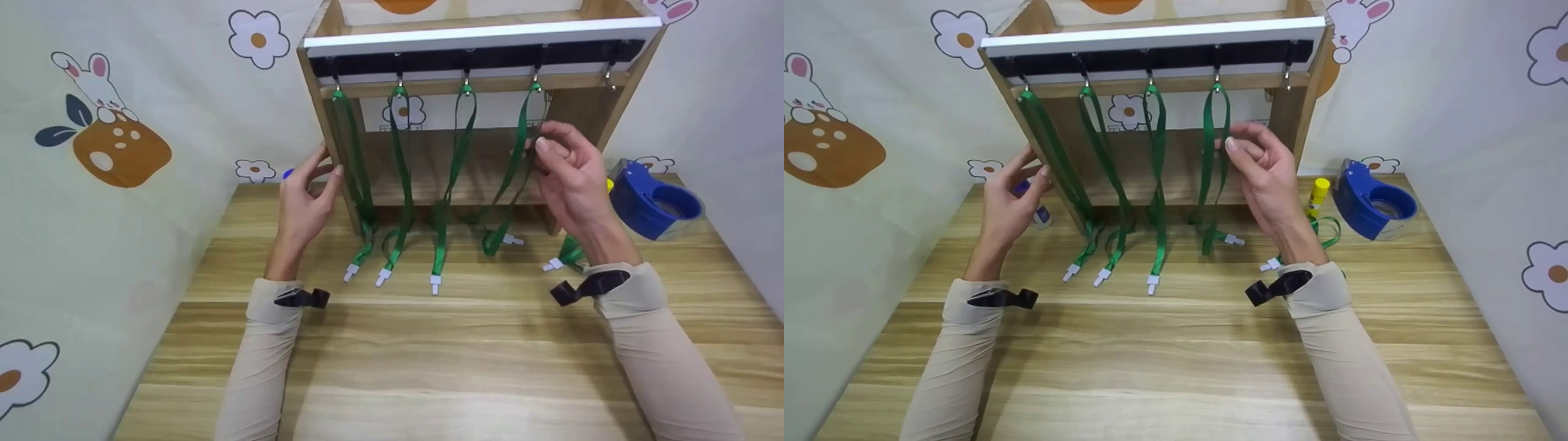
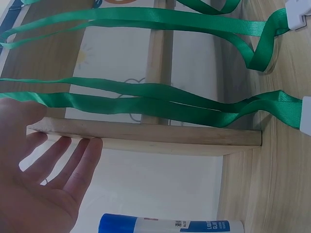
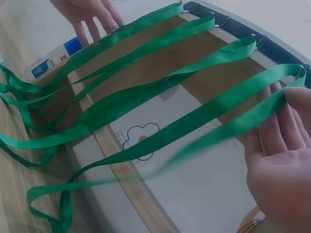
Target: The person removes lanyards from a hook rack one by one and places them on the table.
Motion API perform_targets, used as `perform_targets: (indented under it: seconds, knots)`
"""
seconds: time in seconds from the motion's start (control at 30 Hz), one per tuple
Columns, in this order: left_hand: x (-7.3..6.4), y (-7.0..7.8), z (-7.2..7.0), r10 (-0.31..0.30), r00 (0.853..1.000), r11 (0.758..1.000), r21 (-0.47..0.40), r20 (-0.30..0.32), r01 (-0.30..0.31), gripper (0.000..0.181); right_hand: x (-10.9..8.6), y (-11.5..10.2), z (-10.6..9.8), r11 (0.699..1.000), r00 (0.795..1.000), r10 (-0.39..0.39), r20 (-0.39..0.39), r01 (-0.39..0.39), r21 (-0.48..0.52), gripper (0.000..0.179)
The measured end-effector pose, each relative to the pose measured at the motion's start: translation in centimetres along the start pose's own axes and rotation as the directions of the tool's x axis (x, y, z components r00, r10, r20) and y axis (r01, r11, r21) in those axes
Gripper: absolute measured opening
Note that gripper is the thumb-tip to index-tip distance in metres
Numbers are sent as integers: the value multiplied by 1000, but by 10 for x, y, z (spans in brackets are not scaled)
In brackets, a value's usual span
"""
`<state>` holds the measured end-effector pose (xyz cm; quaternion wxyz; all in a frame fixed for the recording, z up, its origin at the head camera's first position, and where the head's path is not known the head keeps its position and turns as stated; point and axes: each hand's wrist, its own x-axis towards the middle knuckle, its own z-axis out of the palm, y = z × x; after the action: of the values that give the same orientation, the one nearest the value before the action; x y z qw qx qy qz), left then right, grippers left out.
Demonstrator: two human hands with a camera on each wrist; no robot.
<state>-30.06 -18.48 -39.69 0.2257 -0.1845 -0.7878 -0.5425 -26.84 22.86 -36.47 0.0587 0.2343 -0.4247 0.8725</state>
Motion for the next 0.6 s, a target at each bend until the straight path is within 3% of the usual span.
perform_targets:
  seconds: [0.2,0.4,0.6]
  knots:
    - [0,-1,-1,-7,1000,1000,-2,3,7,55,-3,2,3,987,999,46,6,-45,-154,16]
    - [0,-3,-1,23,1000,1000,-11,-8,-23,54,1,3,7,995,994,46,95,-37,-94,17]
    - [0,-3,-1,18,1000,1000,-12,5,-18,54,1,3,8,993,1000,20,17,-18,-118,14]
